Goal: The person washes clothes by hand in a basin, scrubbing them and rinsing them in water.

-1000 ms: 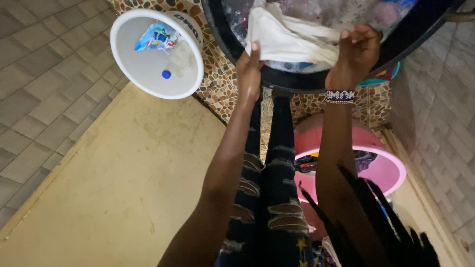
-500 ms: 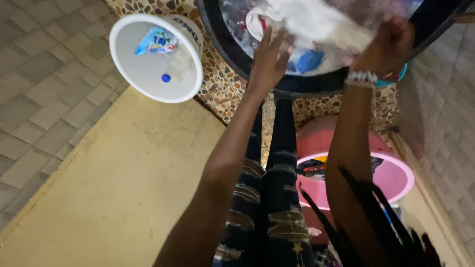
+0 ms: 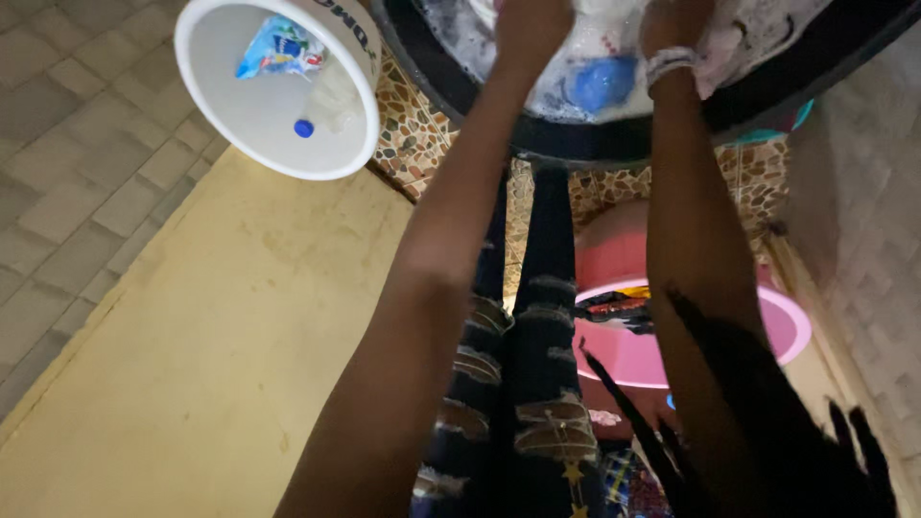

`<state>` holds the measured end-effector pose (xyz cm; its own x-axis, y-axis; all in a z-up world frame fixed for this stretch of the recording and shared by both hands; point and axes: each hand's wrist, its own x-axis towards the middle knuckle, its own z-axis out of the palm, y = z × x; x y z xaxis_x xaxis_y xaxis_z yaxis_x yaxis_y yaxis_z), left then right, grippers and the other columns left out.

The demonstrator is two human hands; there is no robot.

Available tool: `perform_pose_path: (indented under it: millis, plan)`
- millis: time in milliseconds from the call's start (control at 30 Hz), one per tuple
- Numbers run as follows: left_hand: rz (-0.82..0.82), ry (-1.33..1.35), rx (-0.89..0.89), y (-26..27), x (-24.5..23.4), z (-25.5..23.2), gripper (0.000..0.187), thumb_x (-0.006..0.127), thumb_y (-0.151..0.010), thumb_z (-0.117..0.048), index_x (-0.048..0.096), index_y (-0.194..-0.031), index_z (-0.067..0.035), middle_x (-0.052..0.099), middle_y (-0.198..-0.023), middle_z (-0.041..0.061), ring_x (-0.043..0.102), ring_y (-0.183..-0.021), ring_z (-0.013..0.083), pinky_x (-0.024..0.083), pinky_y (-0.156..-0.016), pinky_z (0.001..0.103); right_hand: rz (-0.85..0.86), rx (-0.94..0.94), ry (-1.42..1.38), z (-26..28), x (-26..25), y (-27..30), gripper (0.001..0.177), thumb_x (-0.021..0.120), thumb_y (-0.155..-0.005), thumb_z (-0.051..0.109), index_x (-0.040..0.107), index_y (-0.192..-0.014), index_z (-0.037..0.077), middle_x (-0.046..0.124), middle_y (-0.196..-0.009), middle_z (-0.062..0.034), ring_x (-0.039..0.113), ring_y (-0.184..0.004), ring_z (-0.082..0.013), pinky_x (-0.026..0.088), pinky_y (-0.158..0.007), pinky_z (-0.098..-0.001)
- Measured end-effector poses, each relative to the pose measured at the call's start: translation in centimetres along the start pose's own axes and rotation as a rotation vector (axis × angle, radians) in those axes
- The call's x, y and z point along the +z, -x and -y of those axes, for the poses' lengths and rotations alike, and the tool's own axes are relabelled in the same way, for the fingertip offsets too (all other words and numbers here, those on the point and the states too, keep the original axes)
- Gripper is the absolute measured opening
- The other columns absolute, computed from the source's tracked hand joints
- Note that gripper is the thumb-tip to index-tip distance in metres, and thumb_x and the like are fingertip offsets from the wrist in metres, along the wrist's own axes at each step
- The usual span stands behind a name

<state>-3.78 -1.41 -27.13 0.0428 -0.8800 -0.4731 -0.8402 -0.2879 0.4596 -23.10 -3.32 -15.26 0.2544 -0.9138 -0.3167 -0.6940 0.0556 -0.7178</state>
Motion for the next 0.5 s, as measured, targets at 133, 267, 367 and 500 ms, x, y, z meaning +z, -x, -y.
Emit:
perform_pose_path:
  millis: [133,267,367,500]
  plan:
    - [0.261,1.237,-0.622,4.1,-8.1,-5.6,0.052,0.052,-0.104,-0.047,0.07,-0.107,0.001,0.068,-0.079,0.021,0.063,-0.065,0.0285,0.055,-0.056,0.043,-0.068,-0.065,-0.472,9.3,-6.9,2.8,0.009,0.064,-0.094,0.004,0.071,-0.1,0.002,0.069,-0.093,-0.0103,0.064,-0.083,-0.0202,0.054,-0.077,-0.0391]
    - [0.354,1.876,-0.686,6.0,-16.0,-9.0,0.051,0.042,-0.1,-0.047,0.064,-0.105,-0.001,0.068,-0.083,0.025,0.07,-0.069,0.0338,0.059,-0.063,0.047,-0.098,-0.276,-0.38,17.7,-6.3,6.1,0.005,0.067,-0.092,0.007,0.069,-0.092,0.002,0.069,-0.089,-0.0112,0.065,-0.081,-0.0221,0.055,-0.075,-0.0411]
    - [0.165,1.46,-0.568,6.0,-17.4,-9.3,0.047,0.046,-0.104,-0.04,0.067,-0.107,0.001,0.066,-0.084,0.026,0.064,-0.066,0.0336,0.053,-0.062,0.047,-0.362,-0.279,-0.298,17.2,-2.1,3.3,0.016,0.076,-0.091,0.01,0.067,-0.083,0.0,0.071,-0.083,-0.0118,0.07,-0.079,-0.0237,0.06,-0.073,-0.042]
    - [-0.091,0.723,-0.272,10.2,-15.9,-7.6,0.05,0.055,-0.106,-0.039,0.062,-0.123,0.007,0.063,-0.112,0.028,0.061,-0.099,0.038,0.049,-0.087,0.047,-0.206,0.473,-0.924,10.8,0.8,-1.5,0.017,0.067,-0.1,0.017,0.066,-0.109,0.003,0.071,-0.102,-0.0108,0.07,-0.091,-0.0232,0.058,-0.082,-0.0374]
